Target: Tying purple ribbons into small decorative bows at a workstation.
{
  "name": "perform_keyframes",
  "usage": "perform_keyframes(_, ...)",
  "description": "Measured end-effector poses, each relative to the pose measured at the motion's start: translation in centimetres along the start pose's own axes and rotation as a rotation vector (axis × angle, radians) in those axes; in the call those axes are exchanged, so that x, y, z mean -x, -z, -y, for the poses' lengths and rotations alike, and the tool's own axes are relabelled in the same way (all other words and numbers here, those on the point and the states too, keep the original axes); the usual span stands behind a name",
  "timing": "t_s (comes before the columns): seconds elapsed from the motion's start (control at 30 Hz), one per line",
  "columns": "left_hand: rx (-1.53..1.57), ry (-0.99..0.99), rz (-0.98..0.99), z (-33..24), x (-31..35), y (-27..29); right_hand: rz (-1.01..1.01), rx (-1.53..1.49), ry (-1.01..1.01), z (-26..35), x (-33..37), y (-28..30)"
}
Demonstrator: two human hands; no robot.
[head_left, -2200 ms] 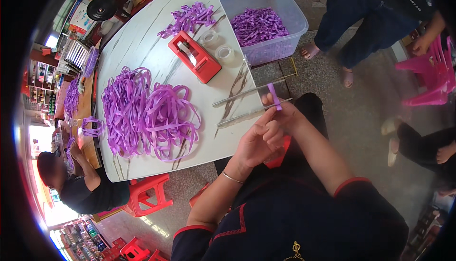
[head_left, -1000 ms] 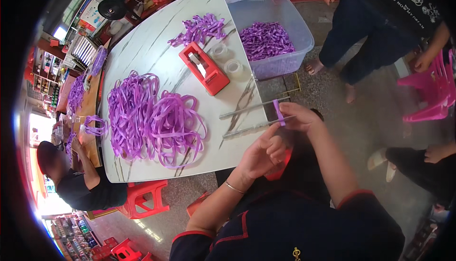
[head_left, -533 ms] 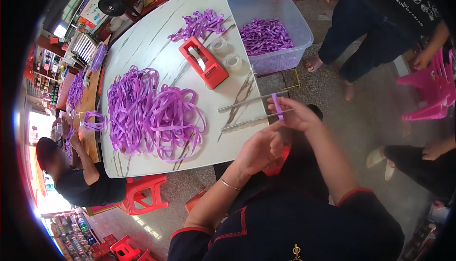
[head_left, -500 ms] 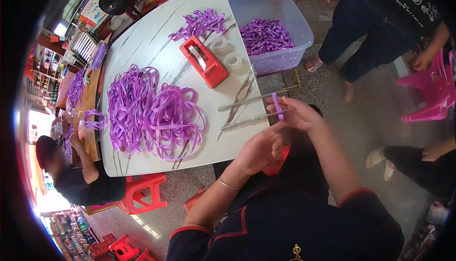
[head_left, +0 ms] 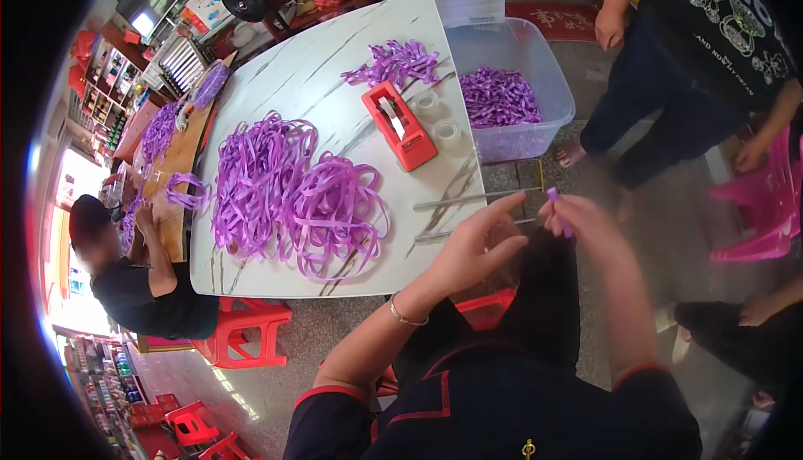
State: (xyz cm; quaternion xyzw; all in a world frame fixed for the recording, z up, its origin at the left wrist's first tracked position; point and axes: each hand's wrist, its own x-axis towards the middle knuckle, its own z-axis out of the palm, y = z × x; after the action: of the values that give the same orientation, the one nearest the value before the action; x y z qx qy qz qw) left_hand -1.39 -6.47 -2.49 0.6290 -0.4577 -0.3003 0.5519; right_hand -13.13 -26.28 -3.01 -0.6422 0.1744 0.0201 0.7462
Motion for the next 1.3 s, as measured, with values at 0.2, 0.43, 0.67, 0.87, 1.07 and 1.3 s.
perform_keyframes(0.2,-0.19,-0.282,0.032,-2.8,-1.1,2.0,0.334,0.043,0.078,3.5,0.7,-3.5)
perform_keyframes(0.43,-0.368,-0.205,0.053,-4.1,0.0,6.1,0.478,0.014,0.03,3.7,-1.8,-6.0)
perform_keyframes(0.67,-0.413,-0.095,-0.063,-3.6,-2.5,12.9,0.201,0.026,0.049,2.9,-4.8,-7.9)
perform_keyframes(0.87,-0.772,-0.096,-0.395,-2.3,-10.4,23.6,0.298,0.216,0.143,-1.1,-6.1,-10.3)
perform_keyframes(1.07,-0.934,-0.129,-0.306,-2.8,-7.8,22.6,0.244,0.524,0.412,-2.8,-5.7,-12.0)
perform_keyframes(1.3,-1.217,0.024,-0.167,-0.6,1.9,21.0,0.18,0.616,0.514,-3.2,-5.4,-12.5)
